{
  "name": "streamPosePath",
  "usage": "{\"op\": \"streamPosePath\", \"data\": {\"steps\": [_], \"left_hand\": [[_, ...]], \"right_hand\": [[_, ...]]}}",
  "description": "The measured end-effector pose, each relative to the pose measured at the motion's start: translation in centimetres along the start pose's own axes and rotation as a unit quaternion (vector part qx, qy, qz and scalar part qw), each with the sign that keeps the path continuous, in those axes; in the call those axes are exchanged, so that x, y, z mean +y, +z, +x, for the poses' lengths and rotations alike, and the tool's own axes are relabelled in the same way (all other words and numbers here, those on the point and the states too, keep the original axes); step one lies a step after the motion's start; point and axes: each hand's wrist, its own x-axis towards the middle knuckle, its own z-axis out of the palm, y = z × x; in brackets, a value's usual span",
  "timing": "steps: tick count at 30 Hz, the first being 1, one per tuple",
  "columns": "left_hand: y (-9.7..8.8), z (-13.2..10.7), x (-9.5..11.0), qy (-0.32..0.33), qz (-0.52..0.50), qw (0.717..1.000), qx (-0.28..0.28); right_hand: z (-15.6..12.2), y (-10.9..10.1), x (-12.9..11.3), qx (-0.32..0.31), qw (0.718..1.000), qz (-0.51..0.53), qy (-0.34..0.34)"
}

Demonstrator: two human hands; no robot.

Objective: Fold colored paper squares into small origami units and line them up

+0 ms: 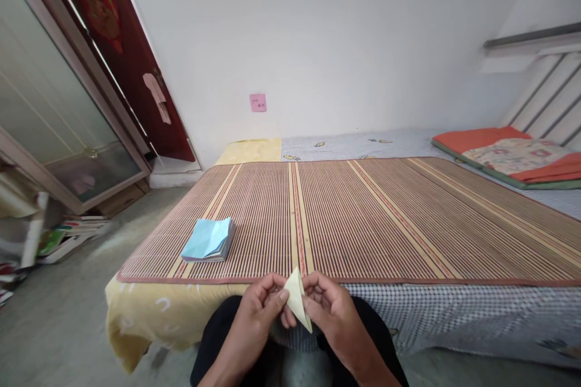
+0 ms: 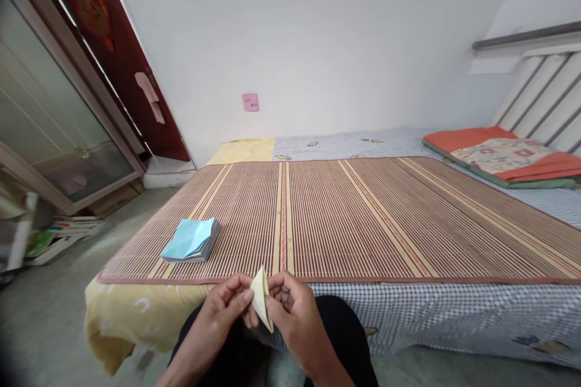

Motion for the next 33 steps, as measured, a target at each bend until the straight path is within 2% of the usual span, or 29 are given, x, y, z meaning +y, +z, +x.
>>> {"op": "streamPosePath", "data": {"steps": [3,6,8,11,16,19,24,29,33], "left_hand": [[0.7,0.0,-0.1,0.014,0.02,0.999,0.043],[1.8,-0.1,-0.2,0.019,0.021,0.997,0.076],[2.5,-0.3,-0.1,0.028,0.024,0.995,0.088],[3.2,-0.7,-0.1,0.048,0.017,0.992,0.113],[2.7,-1.0,-0.4,0.065,0.006,0.989,0.132],[2.1,-0.9,-0.4,0.071,0.041,0.987,0.137],[2.0,-0.7,-0.6,0.063,0.048,0.99,0.116],[1.4,-0.7,-0.2,0.078,0.096,0.978,0.169],[0.9,-0.6,0.8,0.097,0.119,0.973,0.172]], "right_hand": [[-0.1,0.3,0.0,0.065,0.988,-0.132,-0.041],[-0.2,0.7,0.1,0.126,0.958,-0.225,-0.126],[-0.2,0.9,0.1,0.157,0.943,-0.242,-0.167],[-0.3,0.9,0.0,0.188,0.944,-0.209,-0.17],[-0.2,0.6,-0.3,0.162,0.98,-0.066,-0.092],[-0.2,0.4,-0.4,0.148,0.986,-0.034,-0.069],[-0.1,0.4,0.0,0.177,0.982,-0.02,-0.07],[-0.1,0.4,0.3,0.138,0.983,-0.063,-0.106],[-0.3,0.3,0.1,0.134,0.977,-0.109,-0.125]]}}
